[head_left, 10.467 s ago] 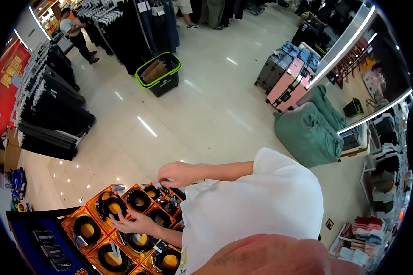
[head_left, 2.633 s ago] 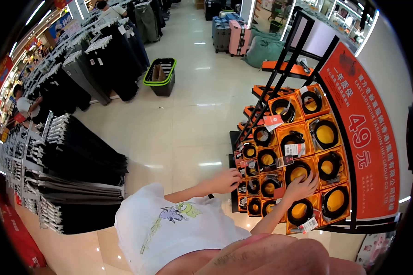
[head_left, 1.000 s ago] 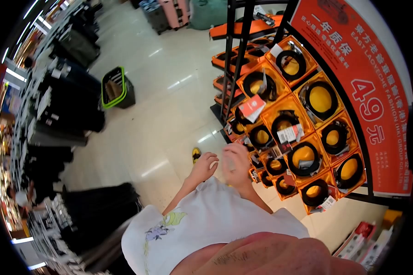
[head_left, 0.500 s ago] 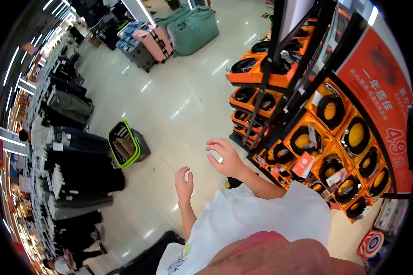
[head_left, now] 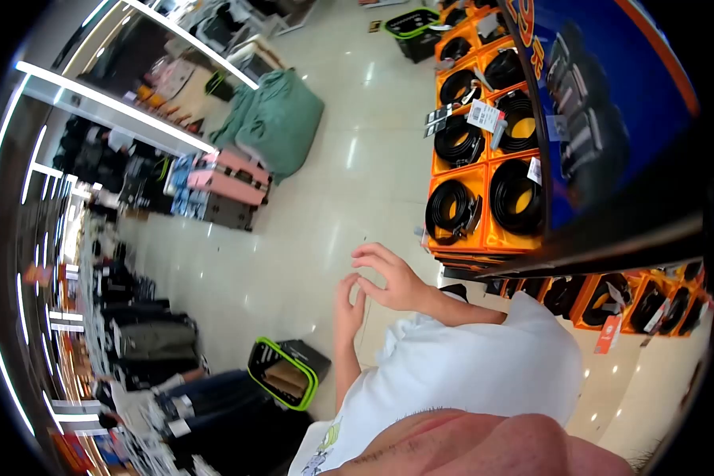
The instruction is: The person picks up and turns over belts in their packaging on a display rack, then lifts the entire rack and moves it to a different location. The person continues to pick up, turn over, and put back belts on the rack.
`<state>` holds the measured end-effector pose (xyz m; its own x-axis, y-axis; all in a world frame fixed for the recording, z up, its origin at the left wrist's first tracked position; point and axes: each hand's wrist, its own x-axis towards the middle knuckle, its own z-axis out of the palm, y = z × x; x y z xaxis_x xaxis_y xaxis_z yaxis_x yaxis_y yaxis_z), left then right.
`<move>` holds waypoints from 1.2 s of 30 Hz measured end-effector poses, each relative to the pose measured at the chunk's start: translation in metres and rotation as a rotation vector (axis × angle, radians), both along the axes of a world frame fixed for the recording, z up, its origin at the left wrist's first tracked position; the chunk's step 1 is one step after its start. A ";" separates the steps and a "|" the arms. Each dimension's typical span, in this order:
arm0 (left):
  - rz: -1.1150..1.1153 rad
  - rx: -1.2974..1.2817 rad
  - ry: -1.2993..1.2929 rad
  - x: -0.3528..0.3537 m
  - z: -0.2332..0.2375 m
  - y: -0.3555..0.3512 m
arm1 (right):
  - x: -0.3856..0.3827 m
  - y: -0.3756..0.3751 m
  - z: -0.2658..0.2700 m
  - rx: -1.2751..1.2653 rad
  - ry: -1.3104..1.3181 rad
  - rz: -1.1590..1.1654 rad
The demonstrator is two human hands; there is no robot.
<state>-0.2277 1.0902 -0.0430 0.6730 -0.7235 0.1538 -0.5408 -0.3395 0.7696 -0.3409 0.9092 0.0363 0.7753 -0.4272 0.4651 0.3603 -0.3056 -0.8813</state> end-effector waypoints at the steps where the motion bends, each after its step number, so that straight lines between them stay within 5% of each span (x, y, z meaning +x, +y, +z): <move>1: -0.013 0.019 -0.019 0.034 -0.006 -0.014 | 0.010 -0.007 0.003 0.011 -0.002 -0.005; 4: -0.018 0.087 -0.031 0.107 -0.015 -0.066 | 0.030 -0.033 0.005 -0.031 0.049 0.011; 11: -0.395 0.200 0.021 0.253 -0.058 -0.218 | 0.058 -0.084 0.008 0.587 0.215 0.088; 16: -0.629 0.163 -0.150 0.381 -0.074 -0.360 | 0.152 -0.118 -0.011 0.889 -0.001 -0.294; 20: -0.821 0.067 -0.172 0.441 -0.053 -0.511 | 0.234 -0.184 0.002 0.764 -0.060 -0.739; 23: -1.018 0.064 -0.217 0.429 -0.046 -0.622 | 0.262 -0.220 0.014 0.469 0.109 -1.100; 31: -1.299 -0.269 -0.057 0.309 -0.002 -0.856 | 0.303 -0.258 -0.062 0.557 0.205 -2.106; 36: -1.389 -0.345 -0.156 0.303 0.042 -0.953 | 0.339 -0.414 -0.048 0.552 0.022 -2.051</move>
